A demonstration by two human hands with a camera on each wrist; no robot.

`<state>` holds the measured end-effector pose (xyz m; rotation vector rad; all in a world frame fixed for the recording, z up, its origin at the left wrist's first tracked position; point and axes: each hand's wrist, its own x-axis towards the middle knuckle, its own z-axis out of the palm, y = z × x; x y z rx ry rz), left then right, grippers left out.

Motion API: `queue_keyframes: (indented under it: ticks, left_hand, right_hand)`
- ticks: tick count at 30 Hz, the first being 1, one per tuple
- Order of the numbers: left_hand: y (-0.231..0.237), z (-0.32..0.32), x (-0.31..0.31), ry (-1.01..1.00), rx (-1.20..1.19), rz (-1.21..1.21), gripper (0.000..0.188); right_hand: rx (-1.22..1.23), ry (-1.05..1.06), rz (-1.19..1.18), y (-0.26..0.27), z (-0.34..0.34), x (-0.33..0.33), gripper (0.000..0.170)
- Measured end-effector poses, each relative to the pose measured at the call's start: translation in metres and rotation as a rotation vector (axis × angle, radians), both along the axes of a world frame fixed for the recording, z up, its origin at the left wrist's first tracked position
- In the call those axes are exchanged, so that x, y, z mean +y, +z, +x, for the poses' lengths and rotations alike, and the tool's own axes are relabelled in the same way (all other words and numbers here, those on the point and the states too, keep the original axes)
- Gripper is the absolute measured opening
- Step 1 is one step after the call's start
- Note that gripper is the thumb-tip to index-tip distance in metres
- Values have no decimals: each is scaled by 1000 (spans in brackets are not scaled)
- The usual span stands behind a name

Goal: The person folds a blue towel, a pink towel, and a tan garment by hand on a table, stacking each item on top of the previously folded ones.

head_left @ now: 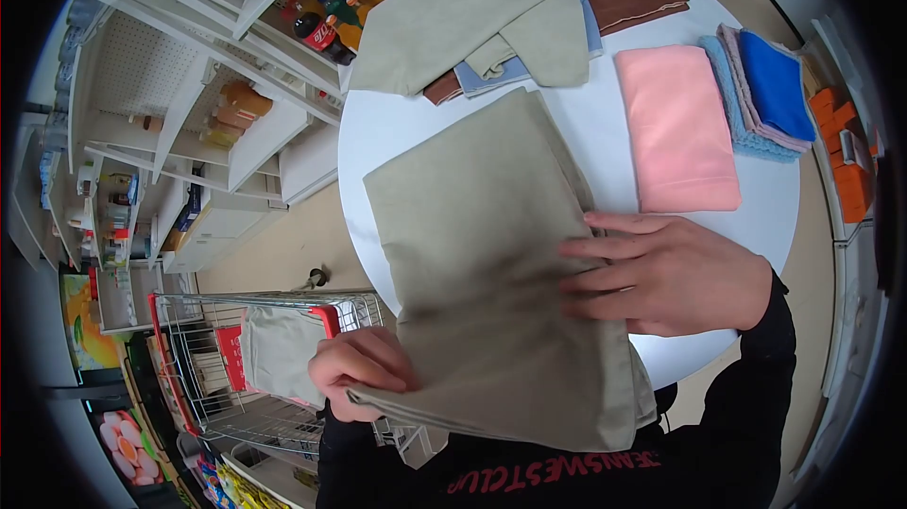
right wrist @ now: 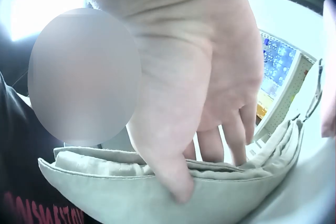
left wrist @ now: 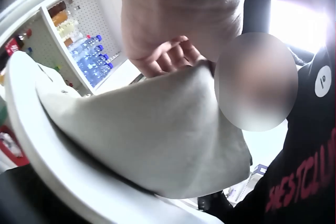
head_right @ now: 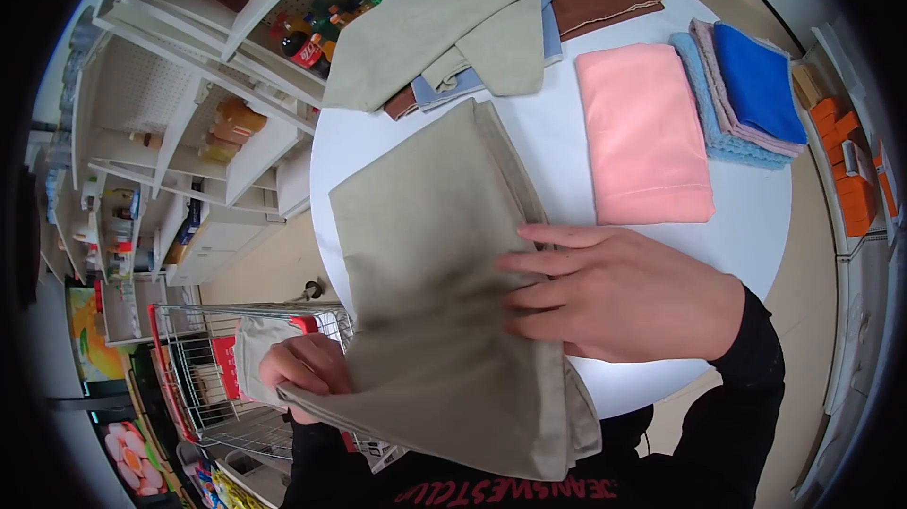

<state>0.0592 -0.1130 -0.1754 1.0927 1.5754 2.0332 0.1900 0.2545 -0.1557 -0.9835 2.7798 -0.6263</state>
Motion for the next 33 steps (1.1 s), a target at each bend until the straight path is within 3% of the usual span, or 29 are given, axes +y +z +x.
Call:
queue_keyframes:
  ticks: [3, 4, 6, 10, 15, 18, 23, 25, 26, 27, 28, 30, 31, 33]
  left_hand:
    - [-18, -35, -3, -425, 358, -129, 36]
    - [-15, -33, 2, -428, 360, -127, 36]
    - [3, -17, 23, -551, 430, -599, 57]
    - [-6, -1, 19, -548, 583, -782, 68]
    - [-21, 12, 2, -425, 740, -871, 66]
    - [-33, 15, -7, -344, 976, -759, 57]
    - [-31, 7, -11, -319, 983, -625, 47]
    - [-33, -5, -14, -329, 649, -566, 33]
    - [-34, -11, -14, -339, 485, -527, 27]
    - [-37, -15, -13, -333, 482, -522, 27]
    - [-41, -21, -12, -227, 216, -757, 24]
    - [-45, -30, -6, -8, -338, -1180, 21]
    - [-43, -27, -1, -12, -336, -1175, 21]
    - [-30, -16, 18, 57, -349, -878, 17]
  right_hand:
    - [-36, -51, -72, -5, 1, 4, 56]
    - [-52, -80, -108, -6, 2, 5, 50]
    - [-70, -85, -110, -9, 3, 9, 50]
    - [-114, -69, -107, -9, -1, 12, 50]
    - [-150, -69, -69, -7, -4, 8, 49]
    - [-162, -63, -55, -5, -3, 3, 48]
    - [-213, -6, -108, 5, -7, 11, 41]
    - [-227, 23, -132, 3, -11, 15, 39]
    - [-358, -160, -267, -1, -11, 17, 34]
    - [-489, -345, -398, -5, -12, 20, 31]
    - [-613, -532, -525, -8, -15, 21, 29]
    - [-590, -648, -538, -16, -24, 20, 27]
    - [-577, -766, -565, -21, -27, 18, 27]
    - [-563, -894, -597, -22, -27, 15, 28]
